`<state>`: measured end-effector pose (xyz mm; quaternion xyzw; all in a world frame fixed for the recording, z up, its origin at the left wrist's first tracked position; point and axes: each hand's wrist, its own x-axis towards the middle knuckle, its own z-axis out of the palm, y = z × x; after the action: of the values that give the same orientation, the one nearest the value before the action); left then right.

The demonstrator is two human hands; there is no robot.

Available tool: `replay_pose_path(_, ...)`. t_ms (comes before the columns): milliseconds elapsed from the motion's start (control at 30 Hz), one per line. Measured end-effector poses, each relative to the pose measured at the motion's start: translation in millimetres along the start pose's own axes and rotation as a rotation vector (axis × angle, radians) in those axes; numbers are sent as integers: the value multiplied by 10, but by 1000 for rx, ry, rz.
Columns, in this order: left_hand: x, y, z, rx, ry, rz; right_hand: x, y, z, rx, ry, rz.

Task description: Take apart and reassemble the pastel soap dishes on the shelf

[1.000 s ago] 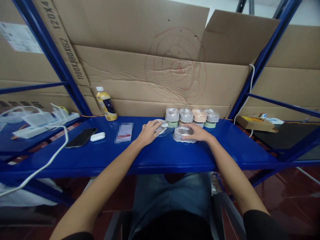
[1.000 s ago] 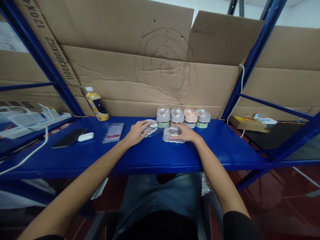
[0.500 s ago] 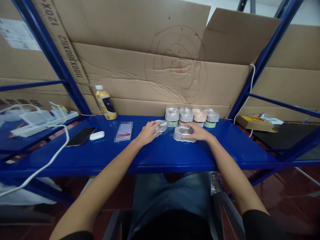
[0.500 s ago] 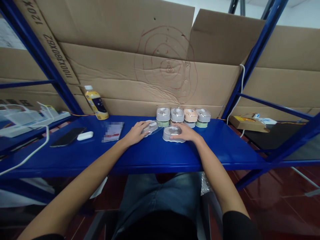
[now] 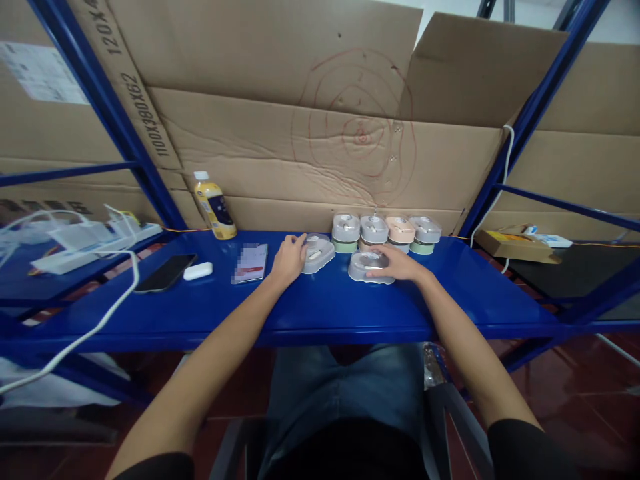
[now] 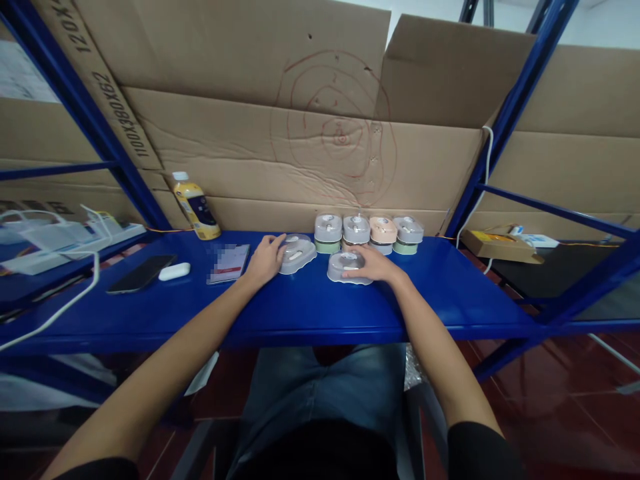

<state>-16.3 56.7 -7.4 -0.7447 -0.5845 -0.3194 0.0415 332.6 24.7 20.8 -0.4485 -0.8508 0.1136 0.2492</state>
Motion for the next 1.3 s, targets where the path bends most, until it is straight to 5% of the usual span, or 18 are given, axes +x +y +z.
replay_pose_path(200,96,-194,-12,-158,-136,135,1,-5,-4,-8,-3,10)
replay_pose_path(400,106,-167,-94,-207,-240,171,2,-2,-2,3,-3,16)
replay_pose_path(833,-210,187,-174,-70,8,84,12,6,4,-11,-4,2)
replay_pose_path(1000,-364,230,-181,-20,-90,78,19,45,27,-11,5,-4)
replay_pose_path(1300,-270,106,-82,-98,-115,121,9,93,10,42,-43,-82)
